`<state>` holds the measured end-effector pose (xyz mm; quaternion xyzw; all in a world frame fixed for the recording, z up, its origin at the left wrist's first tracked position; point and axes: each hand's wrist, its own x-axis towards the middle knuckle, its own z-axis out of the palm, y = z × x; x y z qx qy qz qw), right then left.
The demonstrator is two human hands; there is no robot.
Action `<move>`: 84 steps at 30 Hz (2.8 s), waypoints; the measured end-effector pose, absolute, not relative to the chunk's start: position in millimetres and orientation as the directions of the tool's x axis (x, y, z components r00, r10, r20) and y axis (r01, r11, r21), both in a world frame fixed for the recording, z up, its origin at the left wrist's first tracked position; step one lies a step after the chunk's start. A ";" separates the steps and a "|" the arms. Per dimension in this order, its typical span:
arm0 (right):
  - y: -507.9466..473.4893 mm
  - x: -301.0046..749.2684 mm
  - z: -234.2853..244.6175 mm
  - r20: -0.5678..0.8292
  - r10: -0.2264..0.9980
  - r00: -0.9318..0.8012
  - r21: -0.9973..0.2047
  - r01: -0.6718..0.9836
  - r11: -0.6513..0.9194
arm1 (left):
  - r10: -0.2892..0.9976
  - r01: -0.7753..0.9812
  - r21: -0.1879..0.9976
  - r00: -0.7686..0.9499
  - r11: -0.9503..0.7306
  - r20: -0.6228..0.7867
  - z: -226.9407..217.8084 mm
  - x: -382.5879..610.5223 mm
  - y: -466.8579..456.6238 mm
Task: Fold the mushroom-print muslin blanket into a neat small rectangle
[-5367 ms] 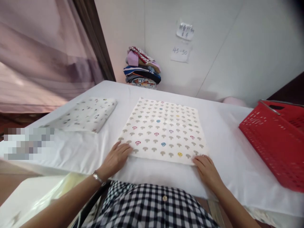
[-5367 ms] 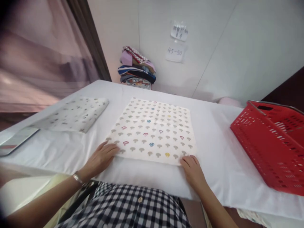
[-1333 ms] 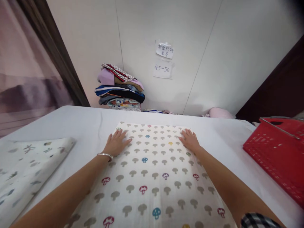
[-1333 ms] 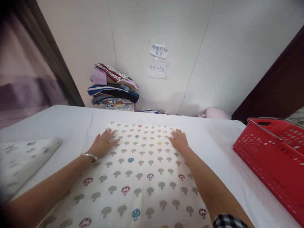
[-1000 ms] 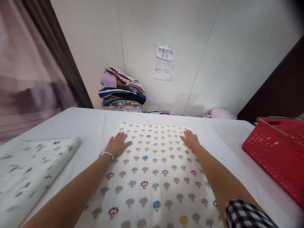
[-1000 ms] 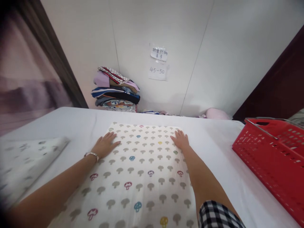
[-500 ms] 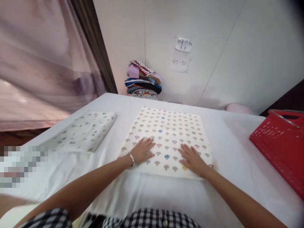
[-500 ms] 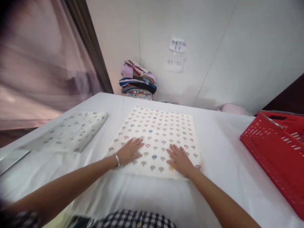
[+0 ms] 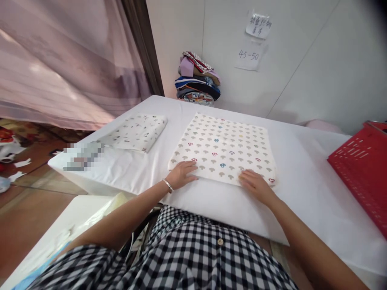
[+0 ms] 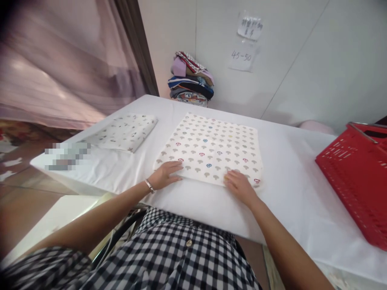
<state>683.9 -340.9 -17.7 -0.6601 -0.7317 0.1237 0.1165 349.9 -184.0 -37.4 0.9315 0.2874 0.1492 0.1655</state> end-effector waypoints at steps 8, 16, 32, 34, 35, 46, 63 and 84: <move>-314.3 621.2 -30.1 0.210 0.946 -0.245 -0.322 0.897 0.304 | 0.511 0.408 0.337 0.799 -0.848 0.316 -47.4 383.7 -196.7; -305.1 616.6 -42.8 0.385 0.903 -0.189 -0.372 0.864 0.340 | 0.482 0.313 0.400 0.751 -0.862 0.451 -50.6 384.7 -191.7; -297.8 610.2 -40.2 0.416 0.902 -0.115 -0.403 0.866 0.297 | 0.434 0.370 0.227 0.772 -0.901 0.464 -44.2 404.6 -218.5; -298.0 610.5 -42.4 0.423 0.897 -0.126 -0.394 0.866 0.307 | 0.441 0.398 0.190 0.783 -0.897 0.438 -45.7 408.8 -216.0; -298.3 610.8 -43.4 0.423 0.897 -0.130 -0.390 0.867 0.309 | 0.438 0.405 0.171 0.789 -0.898 0.431 -46.0 410.8 -214.7; -294.3 614.0 -43.8 0.369 0.923 -0.109 -0.475 0.832 0.288 | 0.339 0.364 -0.015 0.883 -0.931 0.324 -38.6 417.3 -211.0; -299.1 610.1 -32.1 0.452 0.880 -0.146 -0.378 0.862 0.337 | 0.389 0.353 0.166 0.803 -0.921 0.452 -31.7 415.6 -202.3; -295.2 603.1 -38.1 0.506 0.830 -0.233 -0.098 0.941 0.324 | 0.404 0.304 0.297 0.831 -0.905 0.382 -30.4 417.8 -199.3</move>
